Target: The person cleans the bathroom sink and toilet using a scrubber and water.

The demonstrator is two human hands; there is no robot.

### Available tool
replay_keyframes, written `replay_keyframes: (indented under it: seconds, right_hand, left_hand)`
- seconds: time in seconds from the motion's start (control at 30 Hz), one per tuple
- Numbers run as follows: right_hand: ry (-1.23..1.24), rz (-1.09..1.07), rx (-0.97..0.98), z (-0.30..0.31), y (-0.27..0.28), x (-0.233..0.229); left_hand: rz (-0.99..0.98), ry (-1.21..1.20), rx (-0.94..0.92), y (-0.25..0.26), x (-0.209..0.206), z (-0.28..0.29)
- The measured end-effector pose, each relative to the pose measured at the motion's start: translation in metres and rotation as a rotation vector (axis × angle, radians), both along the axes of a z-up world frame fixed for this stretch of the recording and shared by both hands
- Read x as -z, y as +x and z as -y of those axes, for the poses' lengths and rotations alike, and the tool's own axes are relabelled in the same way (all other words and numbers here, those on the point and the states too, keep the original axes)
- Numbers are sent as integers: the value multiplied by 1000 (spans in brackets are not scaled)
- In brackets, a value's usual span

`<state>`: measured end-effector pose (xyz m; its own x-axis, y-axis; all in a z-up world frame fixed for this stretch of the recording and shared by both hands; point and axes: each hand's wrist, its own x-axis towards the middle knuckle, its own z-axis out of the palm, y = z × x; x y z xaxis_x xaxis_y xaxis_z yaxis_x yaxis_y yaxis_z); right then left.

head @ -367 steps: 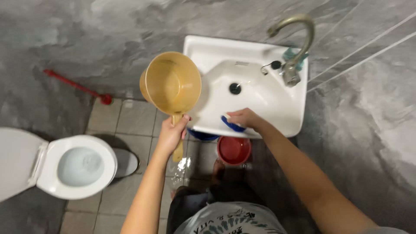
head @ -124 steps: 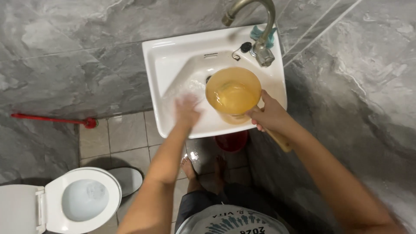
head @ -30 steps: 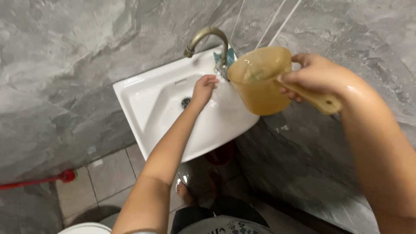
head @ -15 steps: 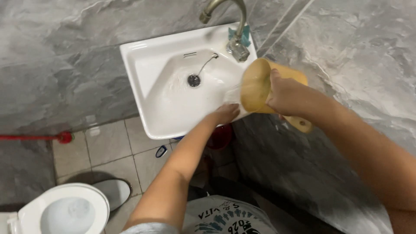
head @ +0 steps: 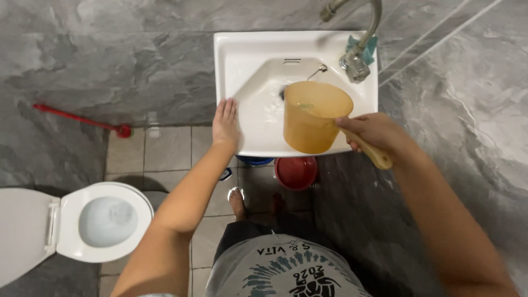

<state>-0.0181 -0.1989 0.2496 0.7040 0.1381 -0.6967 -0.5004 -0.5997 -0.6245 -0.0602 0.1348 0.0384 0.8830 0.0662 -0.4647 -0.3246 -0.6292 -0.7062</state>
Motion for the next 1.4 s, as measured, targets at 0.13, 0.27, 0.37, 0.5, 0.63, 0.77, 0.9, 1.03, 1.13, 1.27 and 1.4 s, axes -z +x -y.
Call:
replay_keyframes:
  seconds: [0.13,0.27,0.37,0.5,0.63,0.77,0.9,1.03,1.13,1.27,1.4]
  right_hand:
    - [76,-44,98,13,1,22]
    - [-114,26,-83,4,-15,4]
    - [-169,197,-200,9,-20,7]
    - [-261,397,-311,32,-22,38]
    - [-398,699,-471,53,-23,72]
    - [-253,513,-273,40,-37,46]
    - [-123,388,-122,38,-33,52]
    - [3,302,-49,26,-33,58]
    - [-90,480,-197,19,-31,66]
    - [-313,597,-391,3,-22,74]
    - [-335,637,-445,-10,-5,82]
  left_hand:
    - [-78,-496,-320,-2,27,27]
    - [-213,-953,-658,-5,22,49]
    - [-167,-966,-683,6,29,52]
    - [79,-897,-724,16,44,86]
    - [-204,-1057,-733,30,46,123]
    - [-249,-1074,-593,31,60,98]
    - [-26,-848,-634,38,71,89]
    - [-207,-984,-504,46,84,94]
    - [-97,-906,-526,51,68,94]
    - [-109,-907,-454,59,56,99]
    - [87,-792,-298,93,140,66]
